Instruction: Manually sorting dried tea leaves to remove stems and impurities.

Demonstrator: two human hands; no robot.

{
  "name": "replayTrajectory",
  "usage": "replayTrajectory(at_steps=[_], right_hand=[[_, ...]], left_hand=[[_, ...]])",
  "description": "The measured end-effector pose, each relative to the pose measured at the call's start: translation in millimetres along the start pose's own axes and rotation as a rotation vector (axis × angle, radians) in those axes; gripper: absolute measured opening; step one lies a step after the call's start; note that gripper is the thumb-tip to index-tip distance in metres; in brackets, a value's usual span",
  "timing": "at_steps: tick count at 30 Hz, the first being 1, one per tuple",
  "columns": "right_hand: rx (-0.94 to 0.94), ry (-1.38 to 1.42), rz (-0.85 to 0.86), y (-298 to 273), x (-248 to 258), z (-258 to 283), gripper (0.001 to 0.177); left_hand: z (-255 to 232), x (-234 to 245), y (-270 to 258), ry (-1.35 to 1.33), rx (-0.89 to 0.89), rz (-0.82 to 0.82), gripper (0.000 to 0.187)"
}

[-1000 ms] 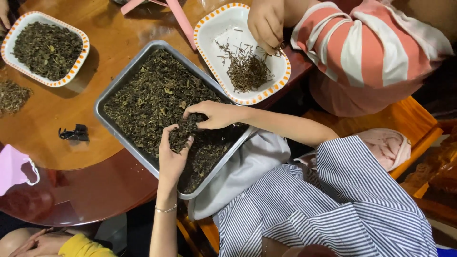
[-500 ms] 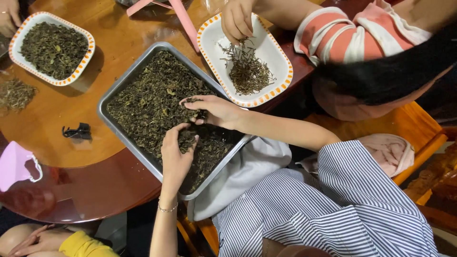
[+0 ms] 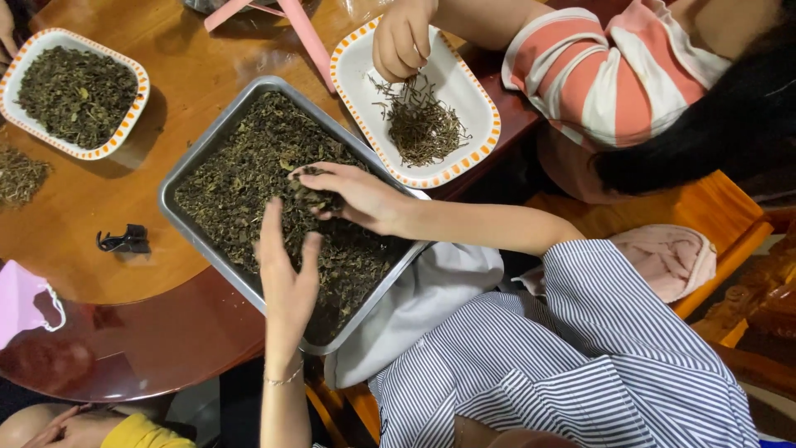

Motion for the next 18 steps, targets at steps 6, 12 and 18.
replayTrajectory(at_steps=[6,12,18], right_hand=[[0.170,-0.215,0.041,2.5,-29.5,-14.4,0.027],[0.386,-0.618,0.124,0.2,-45.4,-13.2,0.023],[0.539,-1.019,0.124,-5.9,-49.3,-6.7,0.020]], left_hand=[[-8.2,-29.5,19.3,-1.522,0.035,-0.134,0.067],[26.8,-49.7,36.1,-1.985,0.133,-0.208,0.055],[56.1,-54.3,37.7,-1.929,0.132,-0.115,0.052]])
Point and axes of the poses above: each hand's wrist, its own y-axis towards the middle knuckle, its own x-axis out of the back of the hand, z = x × y, the point moved 6 cm from there along y, towards the middle knuckle, and after that the axes turned 15 degrees about z, right-handed, at the moved point
